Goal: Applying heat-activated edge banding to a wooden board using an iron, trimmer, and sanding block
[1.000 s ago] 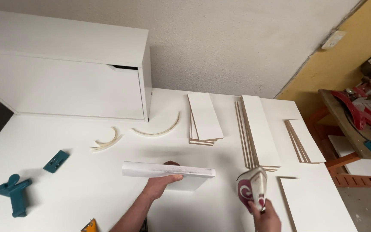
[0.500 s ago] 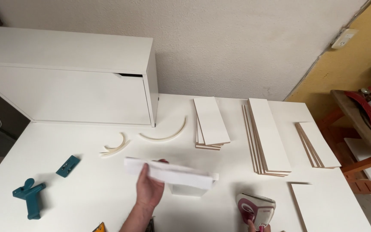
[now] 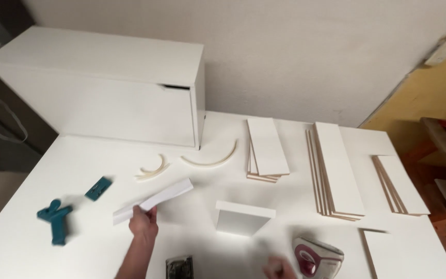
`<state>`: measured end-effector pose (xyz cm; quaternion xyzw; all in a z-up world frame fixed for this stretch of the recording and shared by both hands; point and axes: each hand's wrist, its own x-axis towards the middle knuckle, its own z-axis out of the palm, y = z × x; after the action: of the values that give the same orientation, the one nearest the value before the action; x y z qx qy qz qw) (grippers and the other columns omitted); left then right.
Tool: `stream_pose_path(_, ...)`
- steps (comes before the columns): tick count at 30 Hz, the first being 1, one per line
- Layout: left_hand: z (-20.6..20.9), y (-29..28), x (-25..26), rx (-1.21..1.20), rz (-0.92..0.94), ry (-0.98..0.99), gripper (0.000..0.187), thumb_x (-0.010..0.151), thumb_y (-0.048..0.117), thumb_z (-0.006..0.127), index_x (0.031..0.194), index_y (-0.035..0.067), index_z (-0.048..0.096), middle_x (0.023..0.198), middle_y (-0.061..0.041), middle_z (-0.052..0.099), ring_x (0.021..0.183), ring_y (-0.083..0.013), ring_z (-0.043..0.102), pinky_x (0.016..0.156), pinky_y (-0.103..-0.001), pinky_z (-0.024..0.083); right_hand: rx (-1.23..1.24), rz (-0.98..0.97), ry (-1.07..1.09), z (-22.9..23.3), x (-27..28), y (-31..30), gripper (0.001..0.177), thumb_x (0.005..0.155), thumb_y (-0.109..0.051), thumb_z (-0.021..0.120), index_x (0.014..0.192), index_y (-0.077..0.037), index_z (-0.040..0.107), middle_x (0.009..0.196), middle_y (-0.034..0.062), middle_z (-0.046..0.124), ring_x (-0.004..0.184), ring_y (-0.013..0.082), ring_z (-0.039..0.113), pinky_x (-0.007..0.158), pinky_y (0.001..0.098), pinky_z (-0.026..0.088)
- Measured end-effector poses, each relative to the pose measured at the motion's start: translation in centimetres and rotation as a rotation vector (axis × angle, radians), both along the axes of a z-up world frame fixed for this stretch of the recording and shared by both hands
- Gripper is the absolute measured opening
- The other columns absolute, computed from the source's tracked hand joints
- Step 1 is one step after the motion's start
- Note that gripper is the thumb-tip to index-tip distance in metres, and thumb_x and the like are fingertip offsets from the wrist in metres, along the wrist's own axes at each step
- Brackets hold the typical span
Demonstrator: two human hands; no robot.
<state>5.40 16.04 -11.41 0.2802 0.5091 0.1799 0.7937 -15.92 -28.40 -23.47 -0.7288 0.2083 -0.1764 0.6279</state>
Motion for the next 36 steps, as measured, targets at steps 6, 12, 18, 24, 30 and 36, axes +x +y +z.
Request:
stream_pose_path(6,-5.4,4.0,0.2,-0.064,-0.162,0.05,0.072,0.089,0.063,0.075,0.128,0.006,0.053,0.093,-0.016,0.06,0.063,-0.0257,0.057,0.068,-0.046,0.065,-0.321,0.328,0.574,21.5,10.0,2.7,0.075,0.066,-0.042,0.092,0.133,-0.02,0.065,0.131,0.0017,0.074,0.119,0.0143,0.07,0.102,0.0264,0.048)
stream_pose_path(12,10.1,1.9,-10.7,0.328,-0.801,0.246,0.033,0.095,0.028,0.069,0.103,-0.004,0.068,0.082,-0.015,0.066,0.072,-0.0254,0.062,0.073,-0.036,0.059,-0.565,0.497,0.409,20.8,10.8,2.2,0.078,0.079,-0.046,0.091,0.064,-0.012,0.023,0.064,0.0033,0.019,0.066,0.0177,0.021,0.059,0.0331,0.025)
stream_pose_path(18,0.0,14.6,-7.9,1.142,-0.971,0.559,0.039,0.093,0.048,0.058,0.11,0.019,0.079,0.114,-0.003,0.08,0.107,-0.0258,0.072,0.089,-0.037,0.054,-0.274,0.331,0.63,23.8,8.2,5.9,0.028,0.077,-0.023,0.089,0.094,-0.002,0.095,0.097,0.007,0.091,0.107,0.0091,0.073,0.092,0.0225,0.051)
stream_pose_path(24,-6.1,23.9,2.3,1.622,-0.965,0.71,0.038,0.095,0.038,0.057,0.119,0.014,0.072,0.116,-0.016,0.071,0.109,-0.0376,0.069,0.093,-0.051,0.056,-0.452,0.449,0.583,16.2,7.9,4.1,0.026,0.069,-0.031,0.095,0.082,-0.009,0.089,0.076,-0.0017,0.089,0.083,0.0041,0.075,0.079,0.0234,0.056)
stream_pose_path(30,6.9,2.2,-6.3,1.065,-1.42,-0.773,0.078,0.076,0.033,0.092,0.145,0.016,0.057,0.135,-0.005,0.068,0.118,-0.0194,0.067,0.105,-0.035,0.05,-0.5,0.456,0.411,17.2,5.8,6.6,0.031,0.08,-0.038,0.083,0.104,-0.019,0.086,0.109,-0.0066,0.087,0.11,0.0063,0.077,0.098,0.0245,0.055)
stream_pose_path(36,11.1,-9.4,-10.2,0.722,-1.432,-0.716,0.056,0.068,0.016,0.097,0.119,0.009,0.074,0.106,0.001,0.08,0.101,-0.0101,0.07,0.091,-0.026,0.054,-0.626,0.75,0.801,21.0,-3.3,2.6,0.033,0.091,-0.032,0.066,0.061,-0.019,0.061,0.066,-0.0009,0.069,0.064,0.0137,0.064,0.067,0.0338,0.048)
